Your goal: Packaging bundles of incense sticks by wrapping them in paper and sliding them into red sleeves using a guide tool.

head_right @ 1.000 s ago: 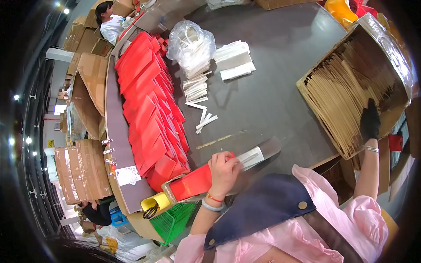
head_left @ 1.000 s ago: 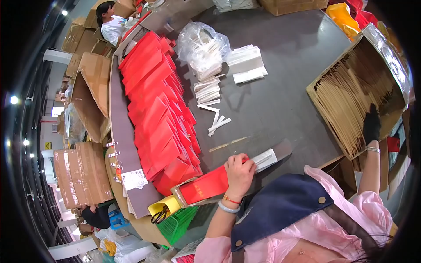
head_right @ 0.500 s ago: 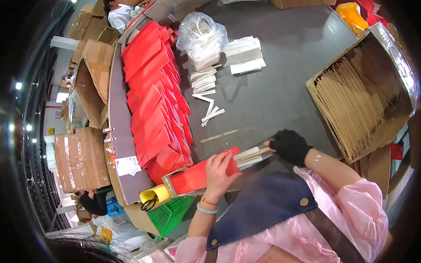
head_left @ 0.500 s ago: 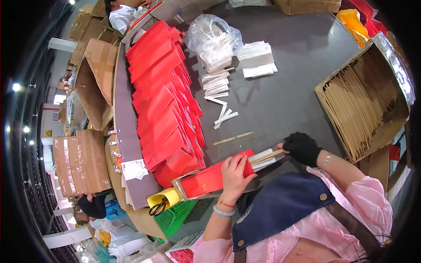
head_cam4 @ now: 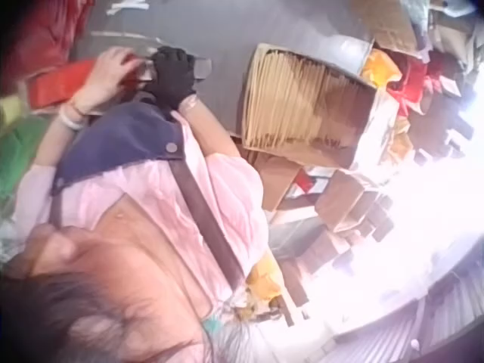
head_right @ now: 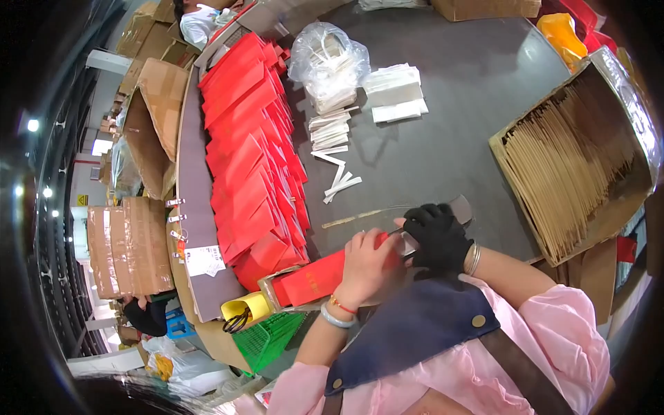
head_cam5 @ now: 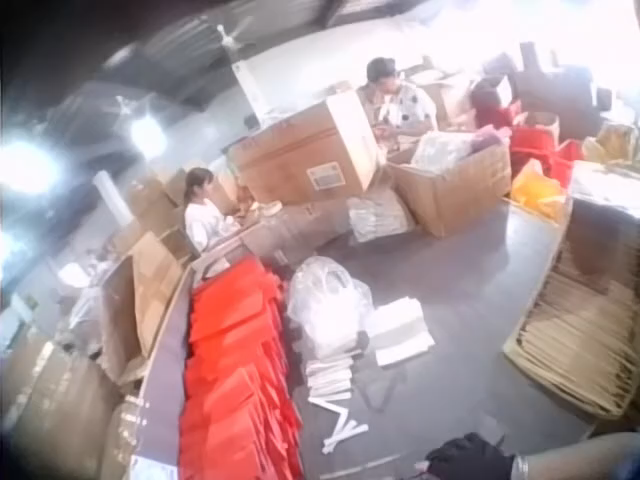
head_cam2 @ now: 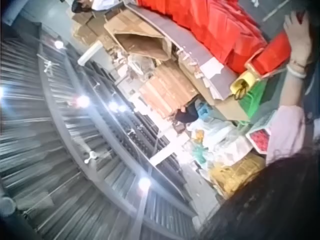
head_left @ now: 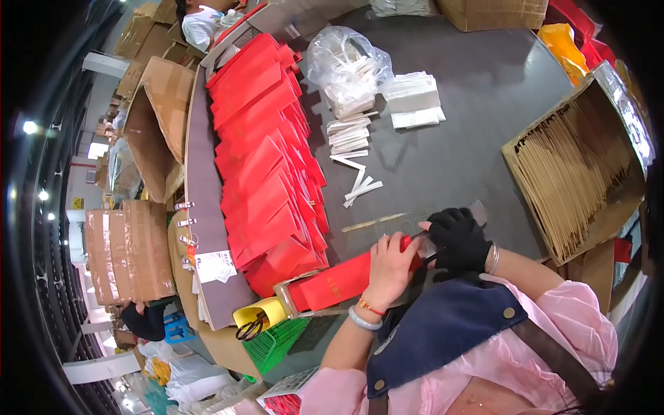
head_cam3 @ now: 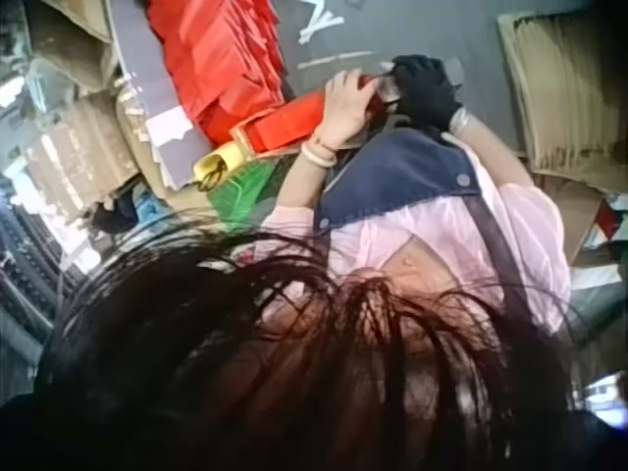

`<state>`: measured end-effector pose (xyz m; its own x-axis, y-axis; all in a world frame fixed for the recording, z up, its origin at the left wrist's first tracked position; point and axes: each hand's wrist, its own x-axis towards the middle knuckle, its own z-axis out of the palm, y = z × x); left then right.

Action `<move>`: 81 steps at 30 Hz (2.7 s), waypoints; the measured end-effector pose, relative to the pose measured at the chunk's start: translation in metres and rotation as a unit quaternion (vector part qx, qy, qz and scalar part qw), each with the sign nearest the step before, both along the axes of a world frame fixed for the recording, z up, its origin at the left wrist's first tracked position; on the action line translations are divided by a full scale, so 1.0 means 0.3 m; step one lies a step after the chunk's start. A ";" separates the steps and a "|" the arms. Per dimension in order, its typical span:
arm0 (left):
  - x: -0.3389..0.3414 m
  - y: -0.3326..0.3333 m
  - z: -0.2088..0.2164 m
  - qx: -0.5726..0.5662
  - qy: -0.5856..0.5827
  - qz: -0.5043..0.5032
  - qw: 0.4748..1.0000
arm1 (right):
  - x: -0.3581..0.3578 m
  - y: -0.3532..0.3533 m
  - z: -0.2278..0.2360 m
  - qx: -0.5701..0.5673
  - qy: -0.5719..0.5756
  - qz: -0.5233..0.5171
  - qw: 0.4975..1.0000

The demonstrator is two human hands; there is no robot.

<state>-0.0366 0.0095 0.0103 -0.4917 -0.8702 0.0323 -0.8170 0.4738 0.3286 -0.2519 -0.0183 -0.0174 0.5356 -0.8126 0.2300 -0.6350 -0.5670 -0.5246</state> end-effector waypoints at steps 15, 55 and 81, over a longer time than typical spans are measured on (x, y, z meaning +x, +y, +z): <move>0.133 0.059 -0.020 -0.022 -0.024 0.263 0.964 | -0.124 -0.030 0.183 0.055 0.034 -0.070 0.995; 0.257 -0.322 -0.114 -0.039 0.098 0.210 0.972 | -0.009 -0.437 -0.009 0.062 0.127 -0.119 0.983; -0.202 -0.387 -0.163 -0.047 0.168 0.106 0.979 | -0.996 0.120 -0.017 0.109 0.187 -0.540 0.813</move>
